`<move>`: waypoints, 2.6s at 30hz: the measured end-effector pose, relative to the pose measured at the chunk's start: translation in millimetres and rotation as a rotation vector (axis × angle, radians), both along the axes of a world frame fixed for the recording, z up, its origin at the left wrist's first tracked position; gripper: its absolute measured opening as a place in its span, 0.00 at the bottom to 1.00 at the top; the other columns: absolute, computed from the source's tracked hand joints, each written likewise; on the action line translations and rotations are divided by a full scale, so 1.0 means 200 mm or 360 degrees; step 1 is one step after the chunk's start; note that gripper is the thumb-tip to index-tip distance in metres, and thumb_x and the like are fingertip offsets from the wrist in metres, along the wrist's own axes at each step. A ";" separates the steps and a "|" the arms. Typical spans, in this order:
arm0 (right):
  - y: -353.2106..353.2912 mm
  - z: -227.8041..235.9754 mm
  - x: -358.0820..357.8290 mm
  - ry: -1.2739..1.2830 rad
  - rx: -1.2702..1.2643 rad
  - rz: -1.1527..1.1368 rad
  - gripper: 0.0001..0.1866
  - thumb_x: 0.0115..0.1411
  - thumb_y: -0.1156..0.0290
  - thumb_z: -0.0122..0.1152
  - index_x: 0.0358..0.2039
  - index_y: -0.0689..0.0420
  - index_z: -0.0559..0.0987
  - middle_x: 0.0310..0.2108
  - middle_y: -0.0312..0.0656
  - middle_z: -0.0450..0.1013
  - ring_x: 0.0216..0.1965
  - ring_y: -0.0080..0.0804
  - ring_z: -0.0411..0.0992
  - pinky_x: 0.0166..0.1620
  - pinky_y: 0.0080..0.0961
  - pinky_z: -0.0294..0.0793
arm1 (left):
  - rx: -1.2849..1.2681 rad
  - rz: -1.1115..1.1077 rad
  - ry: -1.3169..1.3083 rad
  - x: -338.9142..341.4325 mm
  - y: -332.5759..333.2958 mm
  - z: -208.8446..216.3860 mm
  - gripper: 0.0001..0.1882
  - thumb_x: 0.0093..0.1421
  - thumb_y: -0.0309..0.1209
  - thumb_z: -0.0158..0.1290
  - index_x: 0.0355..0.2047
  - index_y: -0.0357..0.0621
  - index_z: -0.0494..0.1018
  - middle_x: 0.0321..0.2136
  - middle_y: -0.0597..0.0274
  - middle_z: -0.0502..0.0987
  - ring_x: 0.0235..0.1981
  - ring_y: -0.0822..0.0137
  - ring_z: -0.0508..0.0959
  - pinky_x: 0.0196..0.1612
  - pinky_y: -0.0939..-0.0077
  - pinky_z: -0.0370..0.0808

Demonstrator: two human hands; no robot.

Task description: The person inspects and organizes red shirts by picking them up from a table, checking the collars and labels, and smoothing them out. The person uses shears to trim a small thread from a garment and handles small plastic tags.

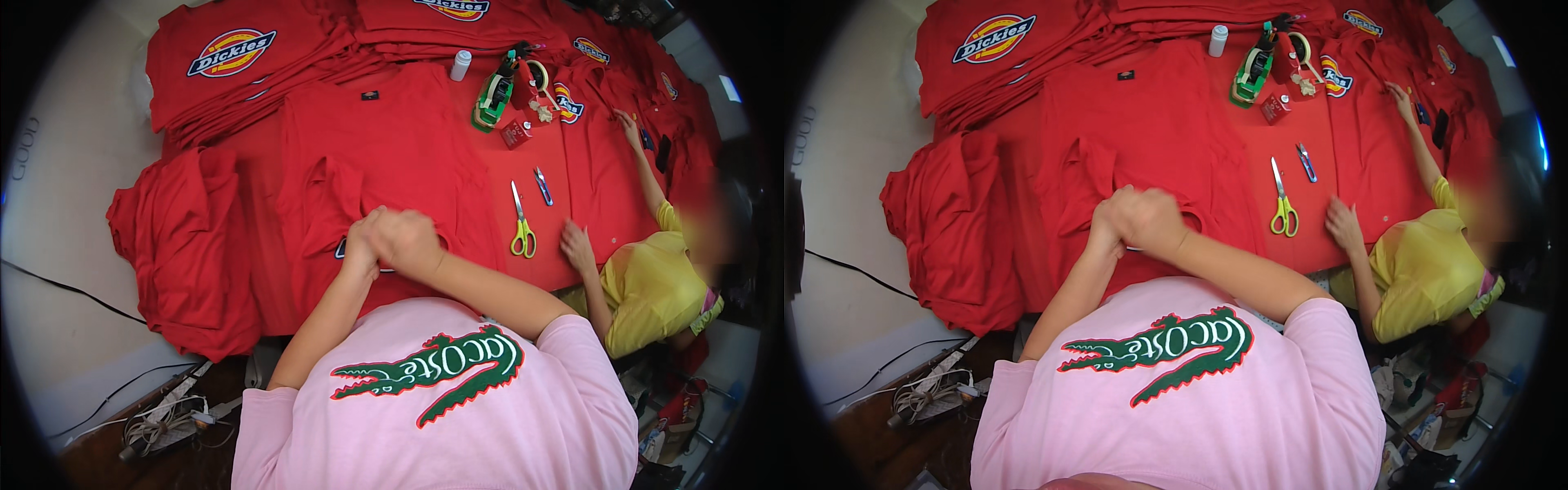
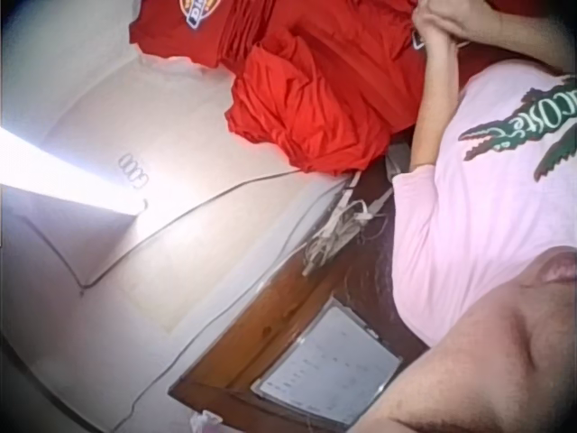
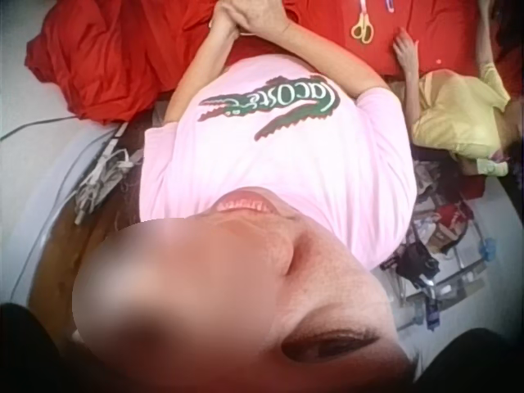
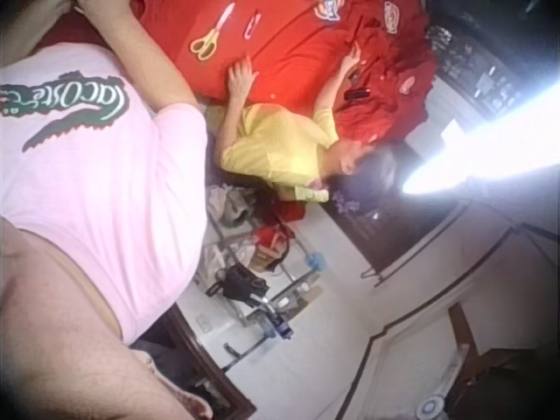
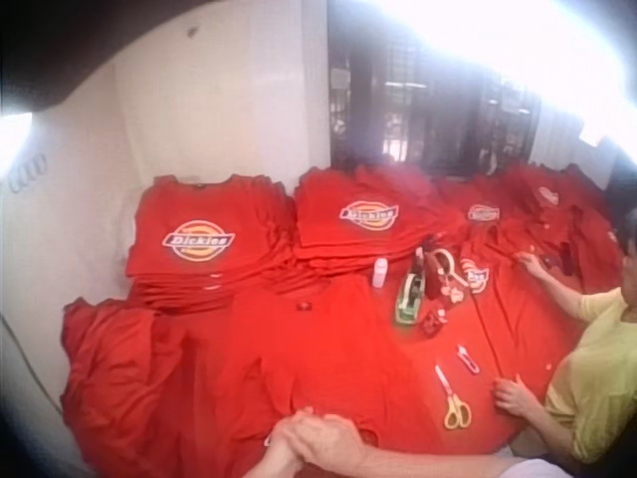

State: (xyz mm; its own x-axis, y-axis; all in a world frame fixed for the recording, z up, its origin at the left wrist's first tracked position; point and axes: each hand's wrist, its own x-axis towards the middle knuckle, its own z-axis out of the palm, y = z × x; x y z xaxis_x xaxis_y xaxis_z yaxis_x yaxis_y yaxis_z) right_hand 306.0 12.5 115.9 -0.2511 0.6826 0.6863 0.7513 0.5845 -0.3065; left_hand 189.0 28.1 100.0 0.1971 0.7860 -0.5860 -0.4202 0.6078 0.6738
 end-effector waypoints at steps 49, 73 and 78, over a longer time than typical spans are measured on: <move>0.07 0.19 0.37 0.1527 -0.1693 0.0234 0.10 0.66 0.66 0.66 0.41 0.59 0.84 0.36 0.37 0.79 0.39 0.26 0.77 0.48 0.23 0.74 | 0.0483 -0.0492 0.0039 -0.16 0.13 0.31 0.13 0.70 0.41 0.59 0.34 0.45 0.79 0.31 0.73 0.80 0.33 0.82 0.76 0.40 0.84 0.73; -0.10 0.19 0.03 0.0210 -0.0614 0.0182 0.07 0.66 0.68 0.60 0.35 0.57 0.74 0.33 0.50 0.70 0.25 0.54 0.73 0.25 0.46 0.72 | -0.0011 -0.0093 -0.0020 -0.01 0.07 0.19 0.19 0.69 0.39 0.57 0.20 0.54 0.70 0.15 0.72 0.70 0.18 0.75 0.73 0.24 0.77 0.70; 0.05 0.00 0.10 0.0180 -0.0626 -0.0219 0.09 0.68 0.67 0.58 0.33 0.58 0.73 0.31 0.48 0.69 0.24 0.52 0.73 0.24 0.44 0.72 | -0.0046 0.0208 0.0085 0.10 0.06 0.26 0.20 0.69 0.41 0.57 0.20 0.52 0.69 0.16 0.72 0.69 0.17 0.75 0.69 0.22 0.76 0.67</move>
